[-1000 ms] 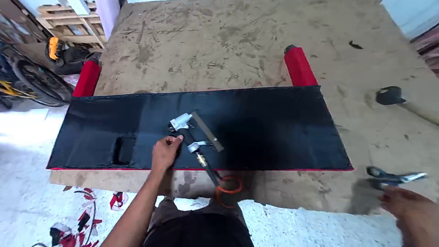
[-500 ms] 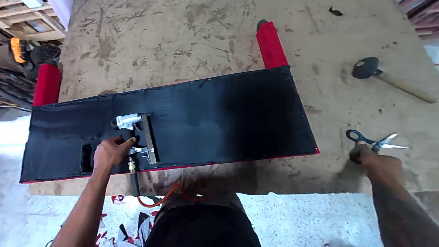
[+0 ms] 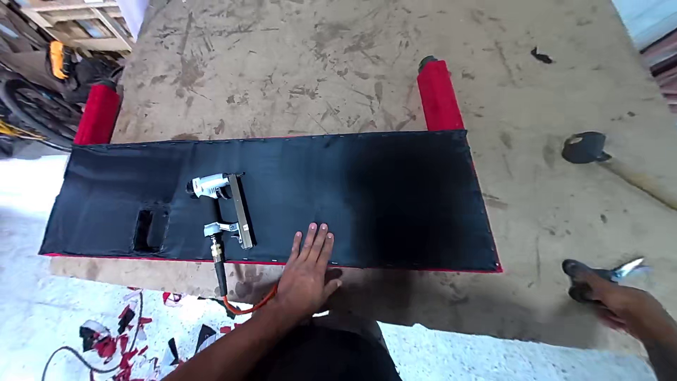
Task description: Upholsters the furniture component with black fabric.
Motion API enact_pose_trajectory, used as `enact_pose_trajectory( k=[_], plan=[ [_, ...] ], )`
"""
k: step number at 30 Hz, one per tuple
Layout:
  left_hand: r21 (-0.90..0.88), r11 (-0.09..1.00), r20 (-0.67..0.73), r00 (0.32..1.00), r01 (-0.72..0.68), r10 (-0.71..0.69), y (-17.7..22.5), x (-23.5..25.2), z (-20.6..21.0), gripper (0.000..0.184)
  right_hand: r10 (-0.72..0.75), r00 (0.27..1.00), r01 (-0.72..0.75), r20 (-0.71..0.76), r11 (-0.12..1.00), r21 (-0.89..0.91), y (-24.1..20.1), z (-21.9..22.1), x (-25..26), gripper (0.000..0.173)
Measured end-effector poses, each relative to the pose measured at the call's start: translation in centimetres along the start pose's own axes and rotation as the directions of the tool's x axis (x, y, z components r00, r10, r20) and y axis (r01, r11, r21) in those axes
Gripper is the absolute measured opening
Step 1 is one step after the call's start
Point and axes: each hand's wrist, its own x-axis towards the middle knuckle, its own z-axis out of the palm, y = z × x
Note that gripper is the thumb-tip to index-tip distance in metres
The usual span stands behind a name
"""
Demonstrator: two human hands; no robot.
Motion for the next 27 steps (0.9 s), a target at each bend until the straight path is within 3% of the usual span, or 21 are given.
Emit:
enact_pose_trajectory(
  k=[2,5,8,10,14,16,18,22,27],
  plan=[
    [0.016,0.998,-0.009,0.999,0.054,-0.054,0.7,1.1,-0.2,0.098,-0.034,0.990,0.038,0.134,0.999,-0.023,0.7,-1.4,1.1,0.052],
    [0.081,0.989,-0.037,0.992,0.124,-0.121,1.8,3.7,0.0,0.122,-0.039,0.969,0.054,0.245,0.997,-0.054,1.9,-2.8,1.0,0.040],
    [0.066,0.987,-0.081,0.987,0.147,-0.141,1.7,3.1,0.5,0.118,-0.144,0.920,0.063,0.365,0.973,0.224,0.9,-4.8,-4.1,0.032],
    [0.067,0.987,-0.123,0.982,0.149,-0.140,1.2,2.0,1.1,0.110,-0.351,0.832,0.120,0.429,0.870,0.479,1.3,-5.4,-6.1,0.030],
    [-0.016,0.961,-0.232,0.934,0.274,-0.271,1.2,2.9,1.5,0.107,-0.664,0.711,0.346,0.233,0.618,0.706,0.0,-2.3,-9.8,0.016],
    [-0.041,0.937,-0.319,0.884,0.348,-0.342,0.4,4.4,1.7,0.105,-0.761,0.635,0.415,0.131,0.480,0.773,-1.2,0.4,-12.1,0.013],
    [-0.009,0.925,-0.316,0.876,0.381,-0.364,-0.1,5.7,1.8,0.104,-0.808,0.587,0.463,0.047,0.383,0.799,-3.0,3.0,-14.9,0.013],
    [0.005,0.929,-0.339,0.874,0.371,-0.347,-1.1,5.7,1.6,0.102,-0.867,0.498,0.493,0.032,0.313,0.812,-6.7,8.4,-19.8,0.027],
    [0.030,0.947,-0.237,0.923,0.320,-0.304,-1.3,1.1,2.1,0.099,-0.901,0.429,0.476,0.058,0.280,0.833,-9.5,11.2,-22.8,0.026]
  ],
)
